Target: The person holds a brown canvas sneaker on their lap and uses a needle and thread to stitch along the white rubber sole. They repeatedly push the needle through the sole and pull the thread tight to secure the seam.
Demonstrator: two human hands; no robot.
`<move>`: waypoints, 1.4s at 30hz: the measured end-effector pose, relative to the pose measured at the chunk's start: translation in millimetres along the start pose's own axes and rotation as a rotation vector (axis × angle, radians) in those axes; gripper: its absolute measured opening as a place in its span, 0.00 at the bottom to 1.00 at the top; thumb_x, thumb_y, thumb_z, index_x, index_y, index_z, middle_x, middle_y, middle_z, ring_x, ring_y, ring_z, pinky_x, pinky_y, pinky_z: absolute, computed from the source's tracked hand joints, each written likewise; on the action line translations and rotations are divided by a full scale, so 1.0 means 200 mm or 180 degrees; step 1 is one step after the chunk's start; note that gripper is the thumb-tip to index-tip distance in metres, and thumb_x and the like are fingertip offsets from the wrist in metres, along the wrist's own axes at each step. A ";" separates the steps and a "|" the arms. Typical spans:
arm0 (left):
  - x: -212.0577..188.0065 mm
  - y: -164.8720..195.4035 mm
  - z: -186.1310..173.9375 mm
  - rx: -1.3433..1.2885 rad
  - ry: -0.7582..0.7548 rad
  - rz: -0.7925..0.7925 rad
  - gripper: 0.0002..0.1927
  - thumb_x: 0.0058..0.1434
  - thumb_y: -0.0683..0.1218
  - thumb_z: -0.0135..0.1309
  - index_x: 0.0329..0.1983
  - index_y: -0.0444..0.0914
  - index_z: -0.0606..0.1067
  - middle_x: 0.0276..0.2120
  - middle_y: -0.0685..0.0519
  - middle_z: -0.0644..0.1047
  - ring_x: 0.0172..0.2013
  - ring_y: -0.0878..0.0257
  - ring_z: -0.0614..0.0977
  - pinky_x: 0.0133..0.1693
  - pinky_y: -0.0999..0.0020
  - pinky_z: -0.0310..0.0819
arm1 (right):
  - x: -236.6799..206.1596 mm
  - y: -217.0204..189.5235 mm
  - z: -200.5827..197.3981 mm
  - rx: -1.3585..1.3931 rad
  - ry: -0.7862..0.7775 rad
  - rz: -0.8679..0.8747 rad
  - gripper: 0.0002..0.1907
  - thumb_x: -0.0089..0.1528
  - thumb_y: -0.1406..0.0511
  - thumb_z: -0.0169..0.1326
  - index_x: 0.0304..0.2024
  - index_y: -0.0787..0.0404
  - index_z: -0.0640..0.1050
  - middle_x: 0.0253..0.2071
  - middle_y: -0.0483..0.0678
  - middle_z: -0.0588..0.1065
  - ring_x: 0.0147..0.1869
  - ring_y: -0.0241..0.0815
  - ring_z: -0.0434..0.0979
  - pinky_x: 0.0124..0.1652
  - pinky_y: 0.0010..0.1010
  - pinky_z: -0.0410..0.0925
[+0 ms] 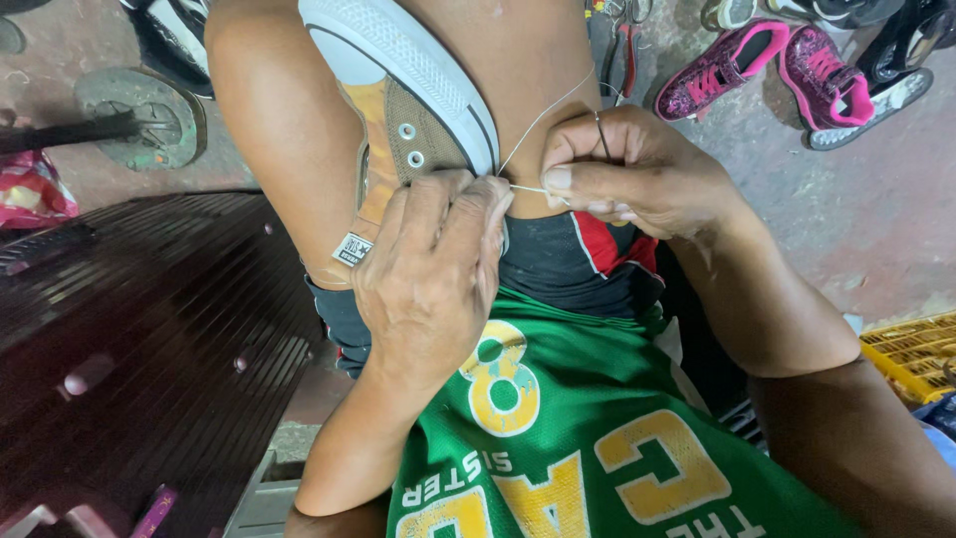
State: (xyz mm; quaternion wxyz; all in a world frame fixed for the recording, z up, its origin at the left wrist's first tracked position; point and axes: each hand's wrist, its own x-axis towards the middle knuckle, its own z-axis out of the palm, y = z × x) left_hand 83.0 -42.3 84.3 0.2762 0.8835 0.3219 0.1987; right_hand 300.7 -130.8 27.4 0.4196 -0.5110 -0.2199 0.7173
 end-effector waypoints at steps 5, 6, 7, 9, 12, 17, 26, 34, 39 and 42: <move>0.01 0.02 0.00 -0.0062 0.0098 0.0027 0.12 0.69 0.42 0.64 0.53 0.37 0.78 0.46 0.50 0.76 0.43 0.56 0.81 0.44 0.62 0.75 | 0.01 0.00 0.00 0.0012 -0.0016 -0.0047 0.09 0.68 0.65 0.55 0.35 0.65 0.77 0.22 0.37 0.66 0.22 0.23 0.57 0.22 0.18 0.51; 0.01 0.02 0.00 -0.0036 0.0061 0.0055 0.12 0.68 0.42 0.64 0.53 0.37 0.78 0.45 0.50 0.76 0.43 0.56 0.80 0.43 0.61 0.75 | 0.02 0.01 0.00 0.0040 -0.0012 -0.0045 0.09 0.68 0.65 0.55 0.35 0.64 0.77 0.22 0.37 0.66 0.22 0.24 0.57 0.22 0.18 0.51; 0.01 0.02 0.00 -0.0004 0.0025 0.0074 0.12 0.68 0.41 0.64 0.53 0.36 0.79 0.45 0.50 0.76 0.43 0.55 0.80 0.43 0.61 0.75 | 0.02 0.01 0.00 0.0069 -0.0019 -0.0039 0.08 0.67 0.65 0.56 0.35 0.64 0.77 0.22 0.37 0.67 0.22 0.24 0.58 0.21 0.18 0.51; 0.01 0.02 0.00 -0.0003 0.0034 0.0041 0.12 0.66 0.41 0.65 0.51 0.37 0.79 0.44 0.51 0.76 0.44 0.56 0.81 0.43 0.61 0.75 | 0.02 0.01 0.00 0.0079 -0.0044 -0.0035 0.08 0.67 0.65 0.55 0.36 0.64 0.77 0.22 0.37 0.67 0.21 0.24 0.58 0.21 0.18 0.51; 0.00 0.01 0.01 -0.0069 0.0093 -0.0006 0.11 0.66 0.40 0.65 0.50 0.38 0.79 0.44 0.52 0.77 0.45 0.56 0.81 0.43 0.63 0.75 | 0.02 0.02 0.00 0.0077 -0.0033 -0.0032 0.09 0.68 0.65 0.55 0.36 0.65 0.76 0.22 0.37 0.67 0.21 0.23 0.57 0.21 0.18 0.51; 0.00 0.00 0.02 -0.0252 0.0199 -0.0128 0.10 0.66 0.40 0.66 0.49 0.38 0.79 0.44 0.52 0.77 0.43 0.57 0.81 0.44 0.65 0.76 | 0.01 0.01 -0.01 0.0124 0.0005 -0.0031 0.09 0.68 0.65 0.54 0.36 0.65 0.76 0.23 0.37 0.67 0.22 0.24 0.58 0.21 0.18 0.51; 0.00 -0.01 -0.02 -0.0598 0.0025 -0.0270 0.09 0.66 0.38 0.63 0.48 0.39 0.78 0.43 0.51 0.76 0.41 0.57 0.82 0.43 0.66 0.76 | 0.00 0.03 0.00 0.0093 0.0003 -0.0156 0.06 0.68 0.68 0.53 0.35 0.64 0.76 0.22 0.39 0.68 0.22 0.25 0.58 0.22 0.19 0.52; 0.02 0.02 0.00 -0.0313 0.0219 -0.0003 0.14 0.63 0.40 0.63 0.51 0.37 0.76 0.44 0.48 0.75 0.41 0.53 0.81 0.41 0.60 0.76 | 0.01 0.05 -0.01 0.0223 0.0072 -0.0129 0.04 0.66 0.70 0.55 0.35 0.64 0.76 0.23 0.38 0.67 0.22 0.24 0.57 0.21 0.19 0.51; 0.01 0.03 0.02 0.0132 0.0056 0.0190 0.13 0.63 0.42 0.66 0.50 0.40 0.80 0.44 0.53 0.77 0.37 0.58 0.79 0.37 0.63 0.73 | 0.01 0.08 -0.02 0.0248 0.0050 -0.0086 0.05 0.67 0.71 0.53 0.35 0.64 0.76 0.22 0.38 0.67 0.22 0.23 0.57 0.21 0.18 0.50; 0.02 0.02 0.03 0.0101 0.0106 0.0252 0.12 0.66 0.41 0.65 0.51 0.39 0.78 0.46 0.53 0.76 0.39 0.59 0.79 0.39 0.65 0.74 | 0.01 0.06 -0.02 0.0194 0.0076 -0.0097 0.03 0.65 0.72 0.53 0.35 0.64 0.76 0.22 0.37 0.67 0.21 0.23 0.57 0.21 0.19 0.50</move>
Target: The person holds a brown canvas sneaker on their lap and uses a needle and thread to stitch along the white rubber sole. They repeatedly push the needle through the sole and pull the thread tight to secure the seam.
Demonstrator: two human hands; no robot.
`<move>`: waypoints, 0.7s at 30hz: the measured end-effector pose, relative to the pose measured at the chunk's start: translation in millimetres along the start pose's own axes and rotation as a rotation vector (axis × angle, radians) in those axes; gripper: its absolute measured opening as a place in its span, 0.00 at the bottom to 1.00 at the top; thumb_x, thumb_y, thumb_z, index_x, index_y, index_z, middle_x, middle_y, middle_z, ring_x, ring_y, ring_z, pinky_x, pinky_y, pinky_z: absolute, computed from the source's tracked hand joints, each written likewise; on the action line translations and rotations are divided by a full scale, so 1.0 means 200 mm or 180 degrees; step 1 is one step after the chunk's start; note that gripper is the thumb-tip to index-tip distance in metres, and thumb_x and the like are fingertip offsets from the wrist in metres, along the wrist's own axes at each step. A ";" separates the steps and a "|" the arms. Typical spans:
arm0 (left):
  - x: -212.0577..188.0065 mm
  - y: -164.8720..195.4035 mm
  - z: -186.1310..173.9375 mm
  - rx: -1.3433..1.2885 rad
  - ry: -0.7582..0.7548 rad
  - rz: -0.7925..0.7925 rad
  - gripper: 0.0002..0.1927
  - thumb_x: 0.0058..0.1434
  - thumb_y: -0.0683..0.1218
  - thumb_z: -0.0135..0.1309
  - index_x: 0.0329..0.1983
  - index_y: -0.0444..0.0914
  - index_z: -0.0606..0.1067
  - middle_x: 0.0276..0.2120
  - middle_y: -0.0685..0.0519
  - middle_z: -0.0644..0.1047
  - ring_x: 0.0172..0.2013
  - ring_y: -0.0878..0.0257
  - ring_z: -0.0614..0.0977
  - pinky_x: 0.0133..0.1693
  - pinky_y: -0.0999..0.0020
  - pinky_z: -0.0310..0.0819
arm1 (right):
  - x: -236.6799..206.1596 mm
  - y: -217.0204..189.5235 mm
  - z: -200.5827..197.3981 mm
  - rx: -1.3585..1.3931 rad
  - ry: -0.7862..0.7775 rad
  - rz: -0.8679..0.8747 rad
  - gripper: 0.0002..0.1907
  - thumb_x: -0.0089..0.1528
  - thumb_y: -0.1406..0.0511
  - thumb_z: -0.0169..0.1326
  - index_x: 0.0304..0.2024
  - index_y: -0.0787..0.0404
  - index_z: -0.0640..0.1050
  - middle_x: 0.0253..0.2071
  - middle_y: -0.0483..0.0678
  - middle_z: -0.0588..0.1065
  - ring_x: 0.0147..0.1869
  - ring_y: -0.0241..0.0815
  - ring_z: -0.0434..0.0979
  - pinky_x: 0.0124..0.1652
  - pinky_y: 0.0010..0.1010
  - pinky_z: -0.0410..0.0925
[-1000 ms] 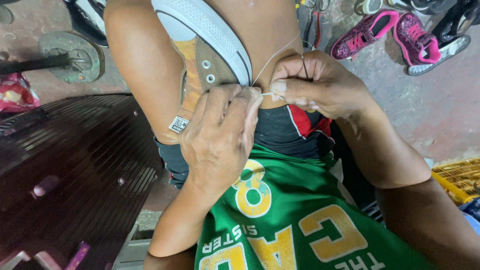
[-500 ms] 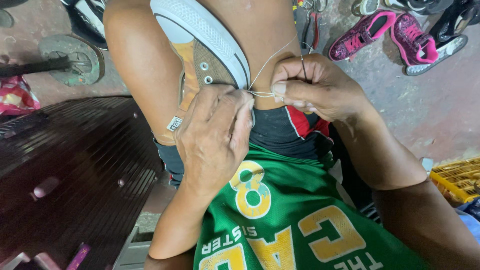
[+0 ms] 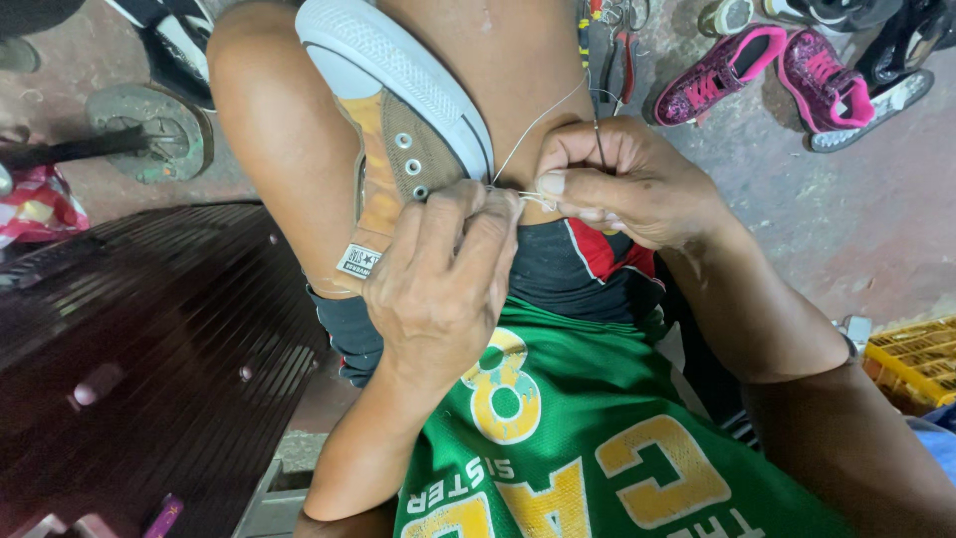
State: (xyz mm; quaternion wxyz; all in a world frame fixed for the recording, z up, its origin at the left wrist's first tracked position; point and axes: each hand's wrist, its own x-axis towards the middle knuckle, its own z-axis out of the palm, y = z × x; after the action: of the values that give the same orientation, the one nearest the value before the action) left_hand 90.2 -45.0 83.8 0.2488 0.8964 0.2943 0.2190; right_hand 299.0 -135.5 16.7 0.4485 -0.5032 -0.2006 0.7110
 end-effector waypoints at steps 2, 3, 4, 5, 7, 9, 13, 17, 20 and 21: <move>0.00 -0.01 -0.01 -0.0220 0.0004 -0.0042 0.10 0.64 0.39 0.63 0.48 0.37 0.78 0.47 0.51 0.76 0.40 0.56 0.79 0.41 0.64 0.75 | 0.00 -0.03 0.03 -0.0060 -0.0016 -0.0066 0.03 0.65 0.72 0.52 0.35 0.64 0.75 0.22 0.37 0.67 0.21 0.24 0.57 0.21 0.19 0.51; -0.01 -0.03 -0.02 -0.0396 -0.0008 -0.0087 0.09 0.61 0.38 0.62 0.45 0.36 0.77 0.46 0.49 0.77 0.40 0.54 0.79 0.41 0.62 0.75 | 0.00 -0.05 0.05 -0.0232 0.0018 -0.0161 0.03 0.66 0.71 0.52 0.36 0.64 0.76 0.23 0.38 0.68 0.22 0.24 0.59 0.22 0.19 0.53; -0.02 -0.04 -0.03 -0.0572 -0.0011 -0.0125 0.09 0.58 0.36 0.60 0.42 0.35 0.77 0.45 0.48 0.77 0.41 0.51 0.79 0.42 0.60 0.76 | 0.00 -0.07 0.07 -0.0410 0.0050 -0.0264 0.04 0.67 0.71 0.52 0.37 0.63 0.76 0.24 0.38 0.69 0.23 0.24 0.60 0.23 0.19 0.55; -0.02 -0.05 -0.03 -0.0701 0.0105 -0.0238 0.08 0.62 0.36 0.59 0.44 0.35 0.76 0.45 0.49 0.78 0.40 0.54 0.79 0.42 0.62 0.75 | -0.01 -0.09 0.10 -0.0578 0.0095 -0.0359 0.04 0.69 0.70 0.53 0.38 0.63 0.76 0.26 0.39 0.69 0.24 0.25 0.61 0.25 0.19 0.57; -0.04 -0.05 -0.03 -0.1119 0.0234 -0.0583 0.06 0.68 0.35 0.55 0.47 0.35 0.74 0.43 0.50 0.77 0.39 0.59 0.79 0.41 0.66 0.75 | -0.05 -0.11 0.17 -0.2020 0.0650 -0.1506 0.08 0.61 0.71 0.58 0.42 0.66 0.76 0.34 0.45 0.69 0.25 0.28 0.61 0.28 0.22 0.58; -0.05 -0.05 -0.03 -0.1795 0.0266 -0.1225 0.06 0.71 0.36 0.53 0.49 0.34 0.72 0.41 0.49 0.76 0.35 0.65 0.78 0.39 0.70 0.74 | -0.03 -0.12 0.21 -0.3119 0.0952 -0.2317 0.13 0.59 0.71 0.60 0.46 0.68 0.75 0.42 0.49 0.69 0.31 0.32 0.66 0.34 0.24 0.62; -0.06 -0.05 -0.09 -0.3722 0.0118 -0.2207 0.18 0.70 0.37 0.49 0.62 0.32 0.67 0.35 0.50 0.76 0.27 0.74 0.70 0.31 0.76 0.66 | -0.02 -0.15 0.22 -0.3806 0.0991 -0.2482 0.09 0.60 0.72 0.63 0.40 0.65 0.75 0.45 0.51 0.70 0.41 0.38 0.78 0.39 0.27 0.67; -0.04 -0.07 -0.13 -0.3223 -0.0454 -0.1275 0.26 0.72 0.36 0.49 0.72 0.36 0.62 0.45 0.48 0.78 0.40 0.64 0.80 0.44 0.68 0.79 | -0.10 -0.23 0.19 -0.2764 0.0445 -0.1242 0.04 0.62 0.72 0.60 0.38 0.62 0.77 0.37 0.43 0.74 0.31 0.28 0.68 0.31 0.21 0.62; -0.02 -0.07 -0.08 -0.1887 -0.0634 -0.0903 0.34 0.66 0.39 0.61 0.73 0.41 0.62 0.39 0.50 0.76 0.34 0.61 0.79 0.38 0.66 0.77 | -0.18 -0.25 0.19 -0.2160 0.0368 -0.0936 0.03 0.63 0.70 0.60 0.38 0.61 0.77 0.28 0.39 0.76 0.28 0.22 0.73 0.28 0.18 0.64; -0.02 -0.06 -0.07 -0.1444 -0.0709 -0.0798 0.37 0.64 0.41 0.65 0.74 0.43 0.62 0.37 0.51 0.76 0.33 0.61 0.79 0.36 0.65 0.77 | -0.19 -0.23 0.20 -0.2207 0.0373 -0.0910 0.03 0.64 0.70 0.59 0.39 0.61 0.78 0.29 0.40 0.76 0.28 0.25 0.72 0.28 0.20 0.64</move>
State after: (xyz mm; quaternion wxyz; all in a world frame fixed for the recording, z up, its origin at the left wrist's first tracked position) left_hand 74.5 -35.0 85.5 0.4990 0.7929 0.3172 0.1469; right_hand 286.3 -136.6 87.9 0.3570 -0.6318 -0.4715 0.5012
